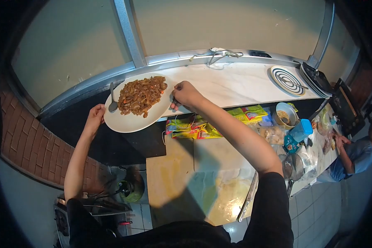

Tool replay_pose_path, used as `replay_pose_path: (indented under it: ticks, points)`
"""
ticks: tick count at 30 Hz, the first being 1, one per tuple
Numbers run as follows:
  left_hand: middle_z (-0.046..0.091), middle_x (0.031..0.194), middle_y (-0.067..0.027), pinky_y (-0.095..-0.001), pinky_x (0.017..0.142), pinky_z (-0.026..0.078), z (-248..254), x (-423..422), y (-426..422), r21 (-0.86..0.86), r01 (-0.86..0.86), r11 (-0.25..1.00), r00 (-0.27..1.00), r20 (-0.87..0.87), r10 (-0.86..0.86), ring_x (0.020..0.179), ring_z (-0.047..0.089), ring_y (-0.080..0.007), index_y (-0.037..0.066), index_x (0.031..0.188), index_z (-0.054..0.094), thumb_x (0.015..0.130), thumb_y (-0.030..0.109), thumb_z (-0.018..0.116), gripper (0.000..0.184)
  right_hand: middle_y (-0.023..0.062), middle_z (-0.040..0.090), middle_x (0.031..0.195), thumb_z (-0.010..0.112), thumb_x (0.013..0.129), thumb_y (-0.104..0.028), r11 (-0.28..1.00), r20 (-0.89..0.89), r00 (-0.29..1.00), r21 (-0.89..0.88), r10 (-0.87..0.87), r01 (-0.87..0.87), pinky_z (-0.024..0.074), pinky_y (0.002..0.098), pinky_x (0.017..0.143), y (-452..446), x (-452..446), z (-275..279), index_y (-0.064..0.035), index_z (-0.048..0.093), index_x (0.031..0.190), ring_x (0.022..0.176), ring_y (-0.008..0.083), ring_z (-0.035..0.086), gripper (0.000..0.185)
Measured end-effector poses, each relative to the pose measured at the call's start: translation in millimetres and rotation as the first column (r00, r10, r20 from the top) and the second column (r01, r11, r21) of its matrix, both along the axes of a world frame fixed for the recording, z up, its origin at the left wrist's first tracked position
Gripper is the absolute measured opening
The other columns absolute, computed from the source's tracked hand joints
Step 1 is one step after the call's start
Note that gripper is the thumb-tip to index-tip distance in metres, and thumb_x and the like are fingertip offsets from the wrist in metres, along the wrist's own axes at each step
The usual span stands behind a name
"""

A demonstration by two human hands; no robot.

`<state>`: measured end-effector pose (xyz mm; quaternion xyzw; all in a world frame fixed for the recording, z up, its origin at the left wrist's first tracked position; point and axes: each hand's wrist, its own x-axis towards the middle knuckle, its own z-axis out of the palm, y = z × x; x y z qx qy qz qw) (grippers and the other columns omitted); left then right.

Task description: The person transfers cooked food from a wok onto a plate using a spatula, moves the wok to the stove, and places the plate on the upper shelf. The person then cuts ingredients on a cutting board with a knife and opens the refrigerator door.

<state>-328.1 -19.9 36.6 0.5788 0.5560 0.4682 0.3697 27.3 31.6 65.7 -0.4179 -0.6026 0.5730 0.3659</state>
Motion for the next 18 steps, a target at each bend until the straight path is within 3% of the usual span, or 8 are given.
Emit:
replay_pose_path:
  ticks: [2, 4, 8, 11, 12, 14, 15, 18]
  points:
    - [0.041, 0.059, 0.0075, -0.0196, 0.046, 0.026, 0, 2, 3, -0.002, 0.013, 1.0, 1.0, -0.005, -0.013, 0.049, 0.033, -0.0014, 0.006, 0.089, 0.056, 0.097, 0.018, 0.046, 0.018, 0.0184, 0.06, 0.072, 0.041, 0.088, 0.001, 1.0, -0.003, 1.0, 0.009, 0.013, -0.013, 0.0532, 0.0316, 0.047, 8, 4, -2, 0.0184, 0.051, 0.096, 0.053, 0.0211, 0.061, 0.022]
    - [0.041, 0.059, 0.0082, -0.0192, 0.047, 0.027, 1, 4, 6, -0.006, 0.027, 1.0, 1.0, -0.01, -0.027, 0.049, 0.034, -0.0013, 0.007, 0.087, 0.056, 0.097, 0.019, 0.046, 0.018, 0.0124, 0.06, 0.067, 0.041, 0.091, -0.003, 1.0, 0.06, 0.998, -0.019, 0.012, -0.011, 0.0504, 0.0274, 0.049, 11, 8, -1, 0.01, 0.054, 0.096, 0.052, 0.0169, 0.06, 0.019]
    - [0.042, 0.058, 0.0057, -0.0212, 0.047, 0.028, 4, 4, 10, -0.027, 0.071, 0.997, 0.997, -0.002, -0.071, 0.049, 0.035, -0.003, 0.005, 0.085, 0.054, 0.096, 0.017, 0.047, 0.017, 0.0129, 0.062, 0.069, 0.043, 0.091, -0.004, 0.999, 0.181, 0.983, -0.004, 0.038, -0.037, 0.0506, 0.0273, 0.048, 22, 15, 3, 0.0134, 0.054, 0.102, 0.054, 0.0171, 0.061, 0.023]
    - [0.052, 0.061, 0.0006, -0.0246, 0.052, 0.037, 5, 5, 17, 0.032, 0.058, 0.998, 0.966, -0.256, -0.048, 0.054, 0.048, -0.0075, 0.002, 0.079, 0.055, 0.093, 0.018, 0.051, 0.022, 0.0149, 0.062, 0.071, 0.046, 0.09, -0.005, 1.0, 0.226, 0.974, -0.018, 0.017, -0.014, 0.0506, 0.0273, 0.047, 26, 21, 7, 0.0152, 0.053, 0.104, 0.055, 0.0183, 0.062, 0.025]
    - [0.052, 0.061, 0.0006, -0.0246, 0.052, 0.037, 7, 11, 20, 0.031, 0.057, 0.998, 0.966, -0.253, -0.047, 0.054, 0.048, -0.0075, 0.002, 0.079, 0.055, 0.093, 0.018, 0.051, 0.022, 0.0155, 0.062, 0.072, 0.047, 0.09, -0.005, 1.0, 0.247, 0.969, -0.02, -0.002, 0.007, 0.0506, 0.0271, 0.047, 28, 28, 7, 0.0156, 0.053, 0.105, 0.055, 0.0188, 0.062, 0.026]
    - [0.057, 0.063, -0.0033, -0.0275, 0.056, 0.042, 11, 20, 26, 0.105, 0.07, 0.992, 0.889, -0.458, -0.014, 0.058, 0.053, -0.0104, 0.0, 0.079, 0.055, 0.091, 0.018, 0.053, 0.022, 0.0164, 0.061, 0.073, 0.047, 0.09, -0.004, 1.0, 0.275, 0.962, -0.015, -0.008, 0.013, 0.0497, 0.0271, 0.046, 32, 40, 6, 0.0164, 0.052, 0.107, 0.054, 0.0191, 0.061, 0.027]
    - [0.059, 0.066, -0.0087, -0.0315, 0.06, 0.044, 15, 29, 28, 0.105, 0.061, 0.993, 0.867, -0.498, -0.001, 0.061, 0.057, -0.0163, -0.002, 0.079, 0.055, 0.088, 0.02, 0.054, 0.024, 0.0162, 0.06, 0.073, 0.047, 0.09, -0.003, 1.0, 0.261, 0.965, -0.014, -0.017, 0.022, 0.0489, 0.0273, 0.046, 33, 48, 7, 0.0168, 0.051, 0.108, 0.054, 0.019, 0.06, 0.027]
    - [0.057, 0.066, -0.0125, -0.0347, 0.061, 0.044, 25, 44, 33, 0.108, 0.074, 0.991, 0.781, -0.624, 0.01, 0.062, 0.057, -0.0221, -0.003, 0.079, 0.054, 0.086, 0.022, 0.055, 0.026, 0.0155, 0.059, 0.074, 0.046, 0.09, -0.002, 0.998, 0.236, 0.97, -0.018, -0.061, 0.067, 0.0467, 0.0279, 0.044, 31, 56, 9, 0.0177, 0.048, 0.112, 0.053, 0.0186, 0.058, 0.03]
